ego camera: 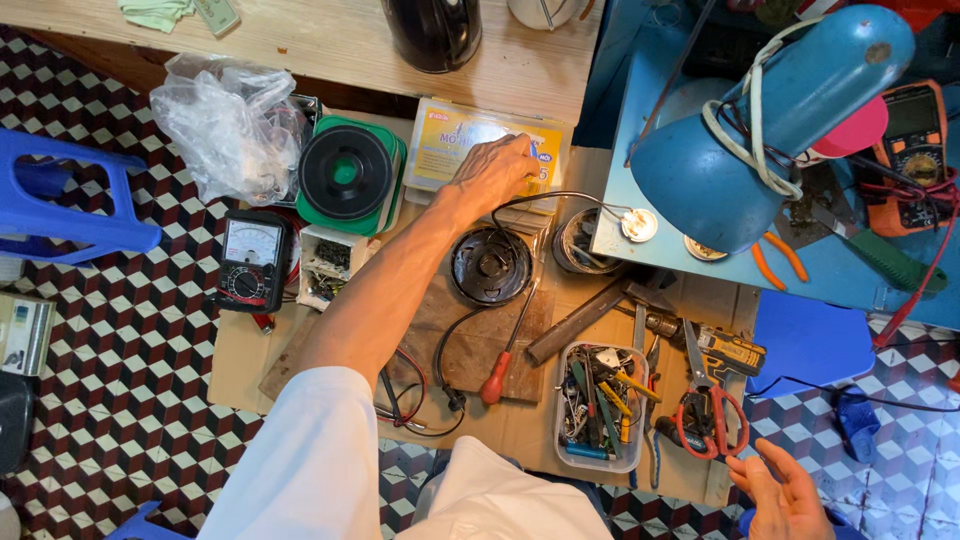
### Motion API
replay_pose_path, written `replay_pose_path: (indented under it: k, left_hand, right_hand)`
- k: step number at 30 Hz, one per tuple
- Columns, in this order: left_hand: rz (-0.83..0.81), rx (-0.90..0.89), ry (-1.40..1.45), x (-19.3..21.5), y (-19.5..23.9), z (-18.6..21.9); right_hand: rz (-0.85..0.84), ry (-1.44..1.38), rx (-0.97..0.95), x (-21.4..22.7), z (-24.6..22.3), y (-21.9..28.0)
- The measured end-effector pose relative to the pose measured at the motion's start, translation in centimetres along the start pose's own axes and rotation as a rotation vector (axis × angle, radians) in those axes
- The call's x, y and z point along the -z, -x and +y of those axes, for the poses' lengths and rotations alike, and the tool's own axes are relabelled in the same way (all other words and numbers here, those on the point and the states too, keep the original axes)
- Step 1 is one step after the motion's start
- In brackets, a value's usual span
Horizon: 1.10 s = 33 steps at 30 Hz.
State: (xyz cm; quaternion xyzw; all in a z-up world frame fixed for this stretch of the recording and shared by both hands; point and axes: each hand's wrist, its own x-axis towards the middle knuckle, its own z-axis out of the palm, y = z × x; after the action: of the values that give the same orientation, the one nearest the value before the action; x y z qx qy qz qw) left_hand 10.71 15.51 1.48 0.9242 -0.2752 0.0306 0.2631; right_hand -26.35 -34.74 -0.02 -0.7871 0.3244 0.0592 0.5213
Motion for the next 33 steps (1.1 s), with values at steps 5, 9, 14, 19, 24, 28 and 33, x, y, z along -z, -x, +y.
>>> replay_pose_path:
  k: [5,9,14,19,24,28,33]
  left_hand:
    - [0.01,0.164,0.091,-0.8,-0.1,-0.4]
    - [0.029,0.284,0.114,-1.2,-0.1,-1.1]
    - [0.146,0.21,0.082,-2.2,-0.3,-1.6]
    - [0.119,0.256,0.242,-1.5,0.9,-0.9]
    - [0.277,0.303,0.2,-0.3,4.0,0.0]
    - [0.367,0.636,0.391,-1.2,6.4,0.3]
    - [0.373,0.773,0.328,-4.0,10.6,-0.1]
  right_hand:
    - [0.077,-0.061,0.036,-3.0,-4.3,2.4]
    - [0.064,-0.041,-0.019,-5.0,-7.9,3.6]
    - [0.002,-0.013,-0.031,-6.7,-11.1,4.7]
    - [-0.124,0.088,0.036,-10.0,-16.7,6.1]
    - [-0.092,0.355,0.503,-15.7,-23.9,3.9]
    - [0.03,0.424,0.828,-19.9,-28.5,-1.1]
    - [-0.002,0.554,1.089,-22.5,-30.1,-5.6]
